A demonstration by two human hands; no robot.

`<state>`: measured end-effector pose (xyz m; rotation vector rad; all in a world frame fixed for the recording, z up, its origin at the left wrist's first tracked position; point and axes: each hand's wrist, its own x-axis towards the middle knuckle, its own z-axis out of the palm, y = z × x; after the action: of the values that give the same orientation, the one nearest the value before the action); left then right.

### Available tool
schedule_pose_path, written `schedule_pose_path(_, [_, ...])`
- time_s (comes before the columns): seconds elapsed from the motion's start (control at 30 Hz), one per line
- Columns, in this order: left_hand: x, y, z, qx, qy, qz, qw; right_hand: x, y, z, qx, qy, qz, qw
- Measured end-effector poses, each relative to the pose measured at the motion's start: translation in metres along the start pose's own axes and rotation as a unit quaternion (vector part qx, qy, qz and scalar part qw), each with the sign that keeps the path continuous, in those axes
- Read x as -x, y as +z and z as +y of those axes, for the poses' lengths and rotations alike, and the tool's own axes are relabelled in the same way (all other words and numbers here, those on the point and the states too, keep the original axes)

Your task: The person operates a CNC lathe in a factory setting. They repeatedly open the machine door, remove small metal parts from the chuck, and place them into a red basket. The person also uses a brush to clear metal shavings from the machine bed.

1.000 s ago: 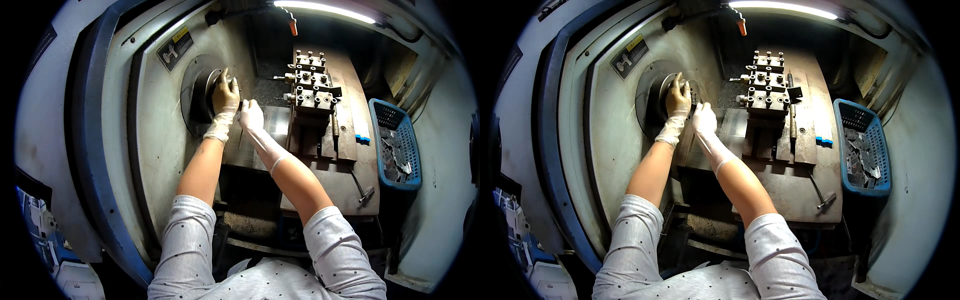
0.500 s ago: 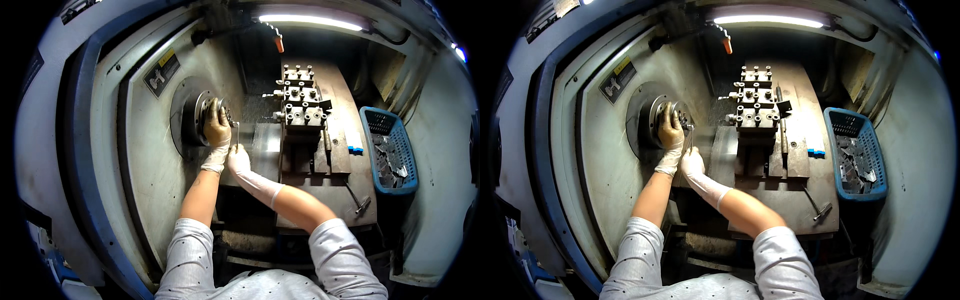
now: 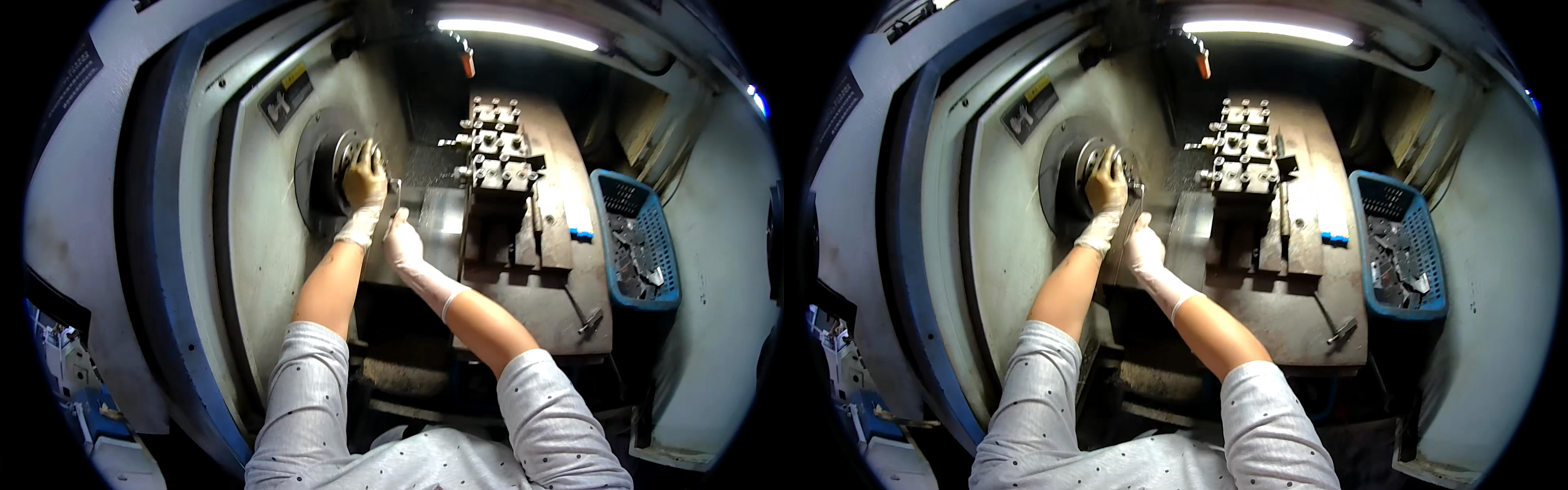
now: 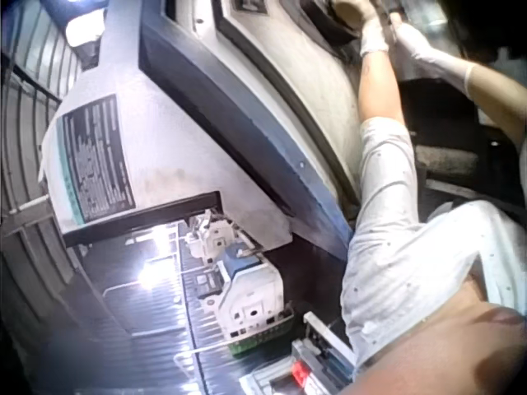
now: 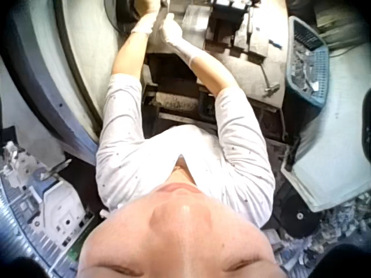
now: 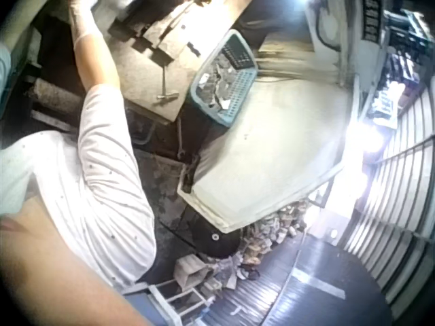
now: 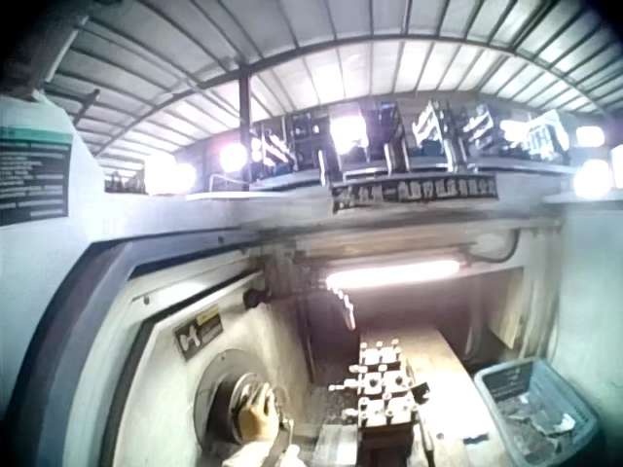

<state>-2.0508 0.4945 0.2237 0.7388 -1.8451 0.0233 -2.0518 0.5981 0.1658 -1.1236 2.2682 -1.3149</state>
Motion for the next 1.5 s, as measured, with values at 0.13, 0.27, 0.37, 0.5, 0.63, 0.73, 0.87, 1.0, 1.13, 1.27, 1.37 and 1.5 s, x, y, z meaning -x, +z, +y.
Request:
schedule_pose_path(0.13, [-0.004, 0.000, 0.005, -0.006, -0.060, -0.059, 0.996, -0.007, 0.001, -0.007, -0.019, 0.025, -0.007, 1.000])
schedule_pose_path(0.27, [-0.012, 0.007, -0.007, -0.014, -0.078, -0.119, 0.990, 0.003, 0.006, -0.016, -0.070, 0.032, 0.015, 0.997])
schedule_pose_path(0.37, [-0.008, 0.004, -0.004, -0.040, -0.046, -0.061, 0.996, -0.006, 0.004, 0.012, -0.035, 0.101, -0.080, 0.991])
schedule_pose_path(0.5, [0.000, 0.006, -0.002, -0.039, -0.005, 0.006, 0.999, -0.015, 0.016, 0.025, -0.004, 0.129, -0.009, 0.992])
schedule_pose_path(0.63, [-0.014, 0.006, 0.000, -0.052, -0.040, -0.087, 0.994, 0.001, 0.011, -0.002, -0.051, 0.060, -0.003, 0.997])
schedule_pose_path(0.73, [-0.040, 0.005, 0.010, -0.095, -0.117, -0.254, 0.955, -0.001, -0.007, -0.028, -0.161, 0.058, 0.004, 0.985])
schedule_pose_path(0.87, [-0.066, 0.013, 0.004, -0.132, -0.138, -0.364, 0.912, 0.008, 0.002, -0.023, -0.175, 0.050, 0.024, 0.983])
schedule_pose_path(1.0, [-0.063, 0.013, 0.009, -0.095, -0.153, -0.331, 0.926, -0.008, 0.007, 0.009, -0.078, 0.158, 0.019, 0.984])
schedule_pose_path(1.13, [-0.032, 0.003, 0.006, -0.026, -0.072, -0.167, 0.983, -0.019, 0.001, 0.022, 0.129, 0.024, -0.039, 0.991])
schedule_pose_path(1.27, [0.023, -0.009, 0.005, 0.044, 0.055, 0.031, 0.997, -0.030, 0.001, 0.035, 0.128, 0.019, -0.079, 0.988])
schedule_pose_path(1.37, [0.030, -0.008, 0.012, 0.078, 0.044, 0.093, 0.992, -0.027, 0.000, 0.031, 0.131, 0.007, -0.089, 0.987])
schedule_pose_path(1.5, [0.026, -0.010, 0.004, 0.045, 0.031, 0.075, 0.996, -0.012, -0.017, 0.017, 0.179, -0.026, -0.153, 0.972])
